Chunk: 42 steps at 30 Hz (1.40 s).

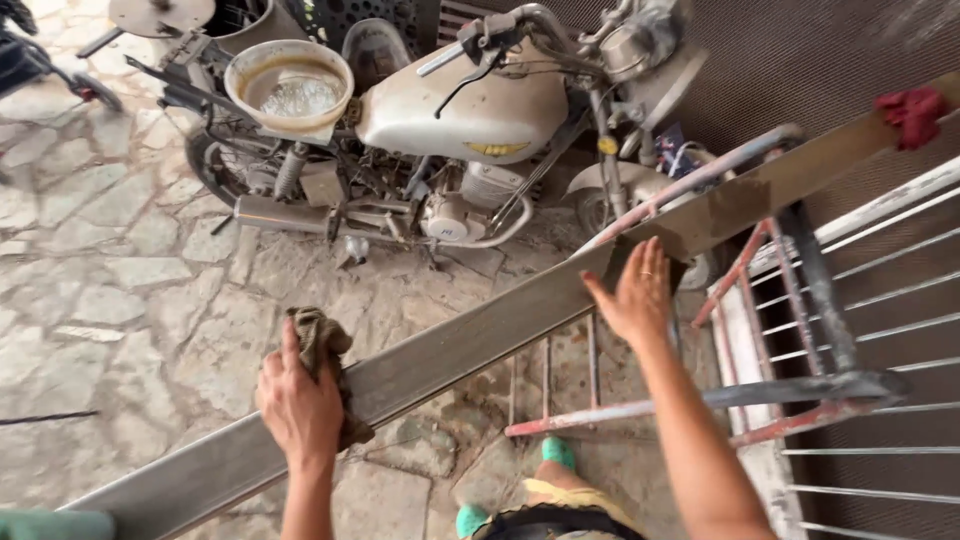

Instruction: Sanding and cleaning a long metal beam using sandpaper and a cloth to prepare the surface.

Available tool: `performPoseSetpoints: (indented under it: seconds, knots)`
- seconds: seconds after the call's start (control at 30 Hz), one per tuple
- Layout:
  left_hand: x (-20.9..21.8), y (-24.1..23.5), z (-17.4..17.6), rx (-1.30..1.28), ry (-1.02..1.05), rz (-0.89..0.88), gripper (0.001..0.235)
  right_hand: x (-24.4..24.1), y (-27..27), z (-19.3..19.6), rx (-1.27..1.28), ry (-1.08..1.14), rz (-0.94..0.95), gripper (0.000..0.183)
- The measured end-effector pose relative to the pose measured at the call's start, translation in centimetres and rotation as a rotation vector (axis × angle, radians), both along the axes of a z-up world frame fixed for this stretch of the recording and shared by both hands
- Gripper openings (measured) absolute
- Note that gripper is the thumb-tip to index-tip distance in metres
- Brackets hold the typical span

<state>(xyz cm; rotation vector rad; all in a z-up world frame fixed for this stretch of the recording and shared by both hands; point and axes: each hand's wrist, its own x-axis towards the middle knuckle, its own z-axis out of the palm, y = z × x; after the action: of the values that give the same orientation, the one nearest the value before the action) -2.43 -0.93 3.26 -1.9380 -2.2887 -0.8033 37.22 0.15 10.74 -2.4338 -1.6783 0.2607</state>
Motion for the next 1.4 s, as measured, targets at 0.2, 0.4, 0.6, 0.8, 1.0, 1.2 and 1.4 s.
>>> performPoseSetpoints:
  seconds: [0.2, 0.4, 0.6, 0.8, 1.0, 1.2, 1.4]
  knots:
    - [0.2, -0.4, -0.8, 0.023, 0.034, 0.018, 0.068, -14.7, -6.1, 7.0, -0.377, 0.240, 0.433, 0.104]
    - [-0.1, 0.3, -0.3, 0.014, 0.047, 0.027, 0.063, 0.4, 2.0, 4.8, -0.100, 0.140, -0.095, 0.067]
    - [0.3, 0.0, -0.6, -0.001, -0.001, 0.030, 0.067, -10.7, -3.7, 3.7, -0.425, -0.140, 0.613, 0.094]
    - [-0.2, 0.4, -0.4, -0.008, 0.000, 0.030, 0.067, 0.4, 3.2, 7.2, -0.202, 0.165, -0.041, 0.053]
    - [0.0, -0.2, -0.7, -0.054, 0.010, 0.037, 0.073, -13.8, -5.7, 3.3, -0.041, 0.390, 0.566, 0.079]
    - [-0.1, 0.4, -0.3, 0.024, 0.011, 0.033, 0.072, 2.0, 2.0, -4.7, 0.432, 0.065, 0.465, 0.100]
    - [0.0, 0.3, -1.1, -0.004, 0.003, 0.041, 0.071, -12.6, -4.2, 1.4, 0.109, -0.101, 0.428, 0.104]
